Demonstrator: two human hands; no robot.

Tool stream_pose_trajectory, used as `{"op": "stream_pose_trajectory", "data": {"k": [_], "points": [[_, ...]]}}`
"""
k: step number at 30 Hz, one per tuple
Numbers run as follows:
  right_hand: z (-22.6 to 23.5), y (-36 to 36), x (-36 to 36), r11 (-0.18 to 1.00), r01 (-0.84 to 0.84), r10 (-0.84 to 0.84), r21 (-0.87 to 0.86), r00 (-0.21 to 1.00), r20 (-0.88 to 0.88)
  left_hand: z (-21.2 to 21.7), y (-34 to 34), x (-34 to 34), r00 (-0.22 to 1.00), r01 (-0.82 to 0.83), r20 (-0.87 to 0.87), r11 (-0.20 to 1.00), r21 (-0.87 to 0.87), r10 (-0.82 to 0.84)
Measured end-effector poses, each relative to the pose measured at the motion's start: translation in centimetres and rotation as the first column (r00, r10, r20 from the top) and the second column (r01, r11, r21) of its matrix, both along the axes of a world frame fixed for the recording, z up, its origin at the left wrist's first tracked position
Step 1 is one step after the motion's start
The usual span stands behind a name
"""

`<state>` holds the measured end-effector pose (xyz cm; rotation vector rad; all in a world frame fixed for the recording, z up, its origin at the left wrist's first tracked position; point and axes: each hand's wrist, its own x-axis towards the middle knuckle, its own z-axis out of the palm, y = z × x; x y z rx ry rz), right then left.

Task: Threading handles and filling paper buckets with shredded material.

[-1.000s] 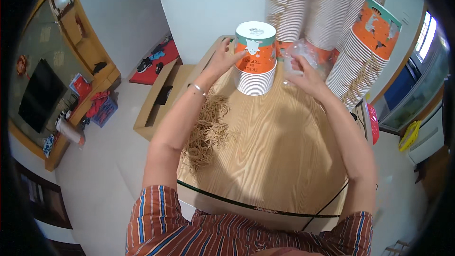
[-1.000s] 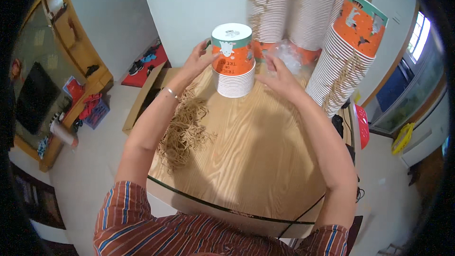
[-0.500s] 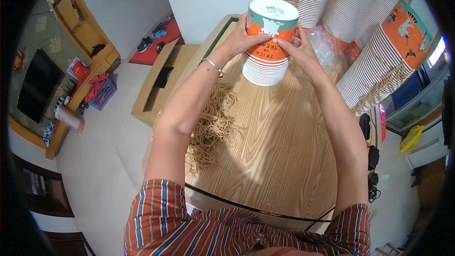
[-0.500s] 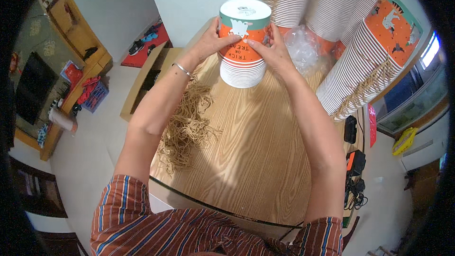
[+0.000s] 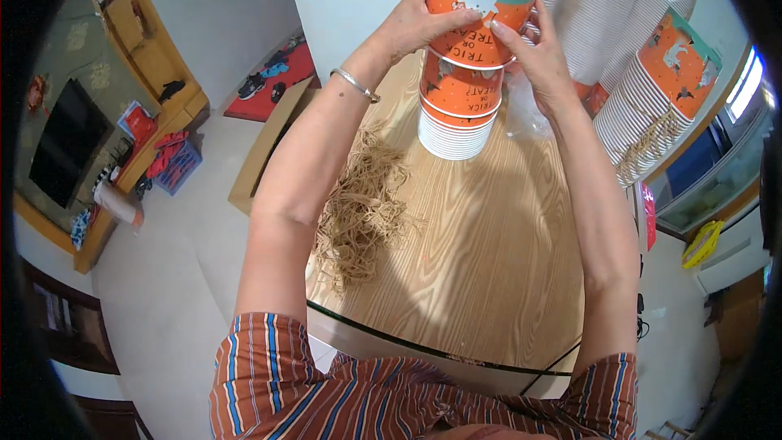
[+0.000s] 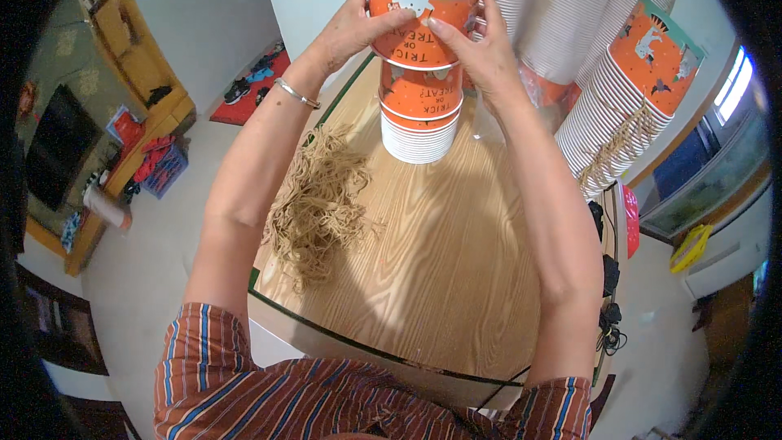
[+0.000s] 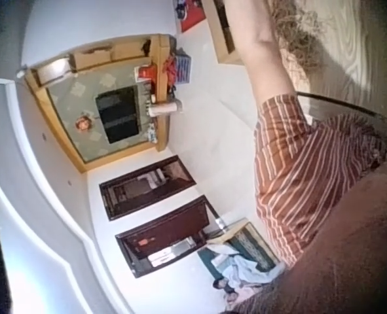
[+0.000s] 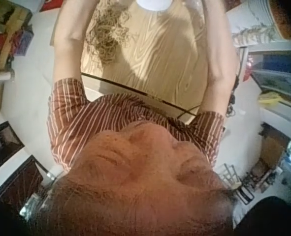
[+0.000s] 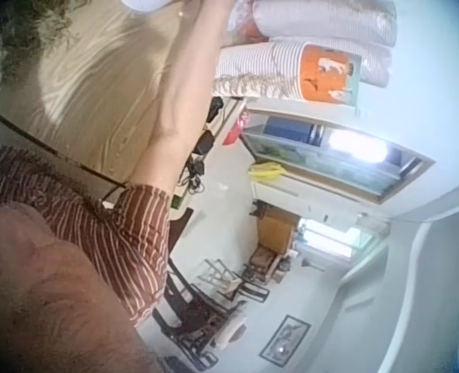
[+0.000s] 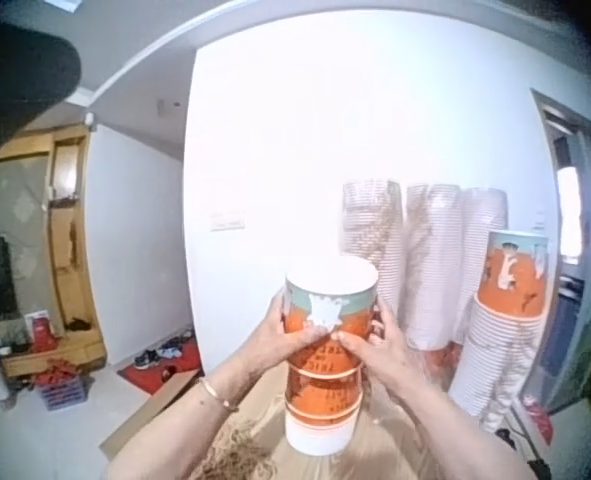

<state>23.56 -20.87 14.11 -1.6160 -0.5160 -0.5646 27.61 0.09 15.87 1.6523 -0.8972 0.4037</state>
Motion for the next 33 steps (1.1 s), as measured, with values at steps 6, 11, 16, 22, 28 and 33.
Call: {"op": "stream_pose_trajectory", "data": {"k": [6, 11, 16, 22, 28, 33], "points": [[3.9, -1.1, -6.3, 0.998, 0.025, -0.018, -0.062, 0.993, 0.115, 4.5, -1.0, -8.0, 0.988, 0.071, 0.147, 0.985, -0.156, -0.048], [3.9, -1.5, -14.0, 0.915, 0.183, -0.093, -0.360, 0.962, 0.255, 2.1, 0.9, -12.8, 0.980, 0.130, -0.127, 0.973, -0.191, -0.156], [-0.1, -4.6, -20.0, 0.608, 0.348, 0.035, -0.714, 0.887, 0.461, -6.5, -1.0, -17.0, 0.658, 0.216, -0.481, 0.757, -0.617, -0.580], [-6.0, -6.2, -22.2, 0.521, 0.307, 0.026, -0.796, 0.927, 0.375, -16.2, -1.9, -22.5, 0.102, 0.131, -0.674, 0.681, -0.720, -0.732], [-6.2, -6.2, -20.9, 0.532, 0.300, -0.267, -0.792, 0.947, 0.179, -18.0, -1.9, -25.3, 0.047, 0.128, -0.764, 0.762, -0.635, -0.644], [-6.3, -7.0, -18.1, 0.513, 0.217, -0.310, -0.830, 0.949, 0.057, -18.4, -0.3, -26.5, 0.074, 0.130, -0.805, 0.806, -0.578, -0.589]]}}
